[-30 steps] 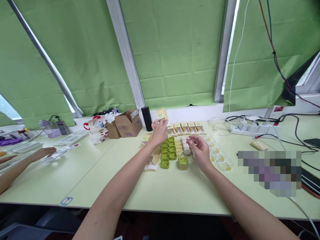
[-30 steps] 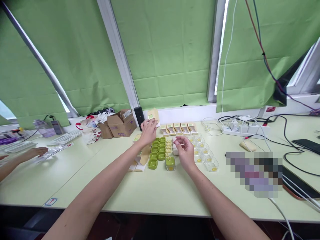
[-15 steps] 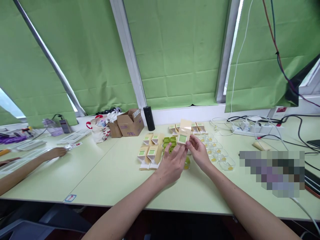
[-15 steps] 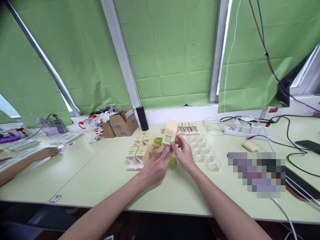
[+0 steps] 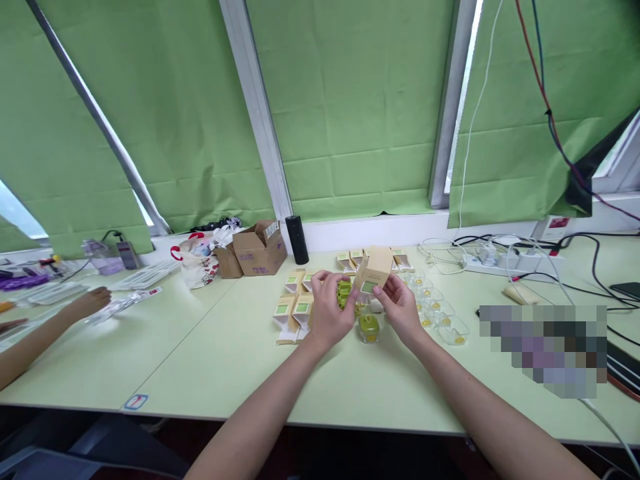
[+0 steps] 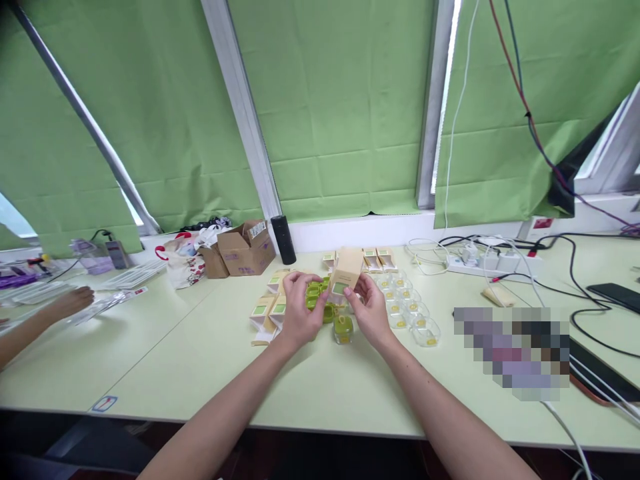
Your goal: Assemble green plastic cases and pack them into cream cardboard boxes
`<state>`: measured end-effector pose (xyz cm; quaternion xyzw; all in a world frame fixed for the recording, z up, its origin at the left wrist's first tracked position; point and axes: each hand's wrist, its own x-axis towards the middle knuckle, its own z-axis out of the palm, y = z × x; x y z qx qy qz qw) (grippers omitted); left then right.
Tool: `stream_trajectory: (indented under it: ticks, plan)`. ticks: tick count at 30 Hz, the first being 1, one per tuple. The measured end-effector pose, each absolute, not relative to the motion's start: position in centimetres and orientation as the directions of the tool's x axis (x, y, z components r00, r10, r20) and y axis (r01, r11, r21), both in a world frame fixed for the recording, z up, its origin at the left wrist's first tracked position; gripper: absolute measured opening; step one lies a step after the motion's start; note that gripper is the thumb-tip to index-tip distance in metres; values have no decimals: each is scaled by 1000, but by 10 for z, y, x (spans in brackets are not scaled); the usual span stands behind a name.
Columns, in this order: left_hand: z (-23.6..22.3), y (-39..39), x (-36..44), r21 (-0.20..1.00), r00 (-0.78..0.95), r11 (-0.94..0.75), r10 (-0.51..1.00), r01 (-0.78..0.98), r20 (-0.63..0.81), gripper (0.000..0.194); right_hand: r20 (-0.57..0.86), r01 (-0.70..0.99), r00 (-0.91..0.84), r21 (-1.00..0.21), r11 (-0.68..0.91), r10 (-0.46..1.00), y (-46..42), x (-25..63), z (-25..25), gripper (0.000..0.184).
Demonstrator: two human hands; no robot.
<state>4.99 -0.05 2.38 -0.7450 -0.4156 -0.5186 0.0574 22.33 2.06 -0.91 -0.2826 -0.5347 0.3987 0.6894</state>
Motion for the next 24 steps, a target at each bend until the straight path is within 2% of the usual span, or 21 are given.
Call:
stream_trajectory:
  ticks: [2, 5, 8, 13, 17, 22, 24]
  plan:
    - [28, 8, 53, 466, 76, -623, 645, 629, 760, 28, 517, -253, 107, -812, 526, 849, 21, 224, -10, 52]
    - [31, 15, 56, 563, 127, -615, 730, 552, 672, 45, 537, -235, 99, -806, 544, 838, 22, 224, -11, 46]
    - [24, 17, 55, 592, 146, -611, 751, 525, 644, 56, 567, -172, 84, -802, 572, 820, 22, 224, -13, 42]
    - [9, 18, 48, 580, 72, -615, 717, 534, 693, 59, 616, -46, 38, -785, 618, 787, 17, 224, -13, 43]
    - [5, 19, 43, 481, 125, -668, 647, 568, 752, 59, 732, 128, -14, -674, 727, 681, 9, 227, -6, 54]
    - [-1, 22, 37, 246, 199, -744, 453, 621, 869, 57, 832, 333, 19, -528, 781, 554, 6, 230, -5, 66]
    - [-4, 23, 36, 165, 201, -740, 379, 652, 904, 54, 848, 382, 44, -502, 776, 527, 9, 232, -6, 64]
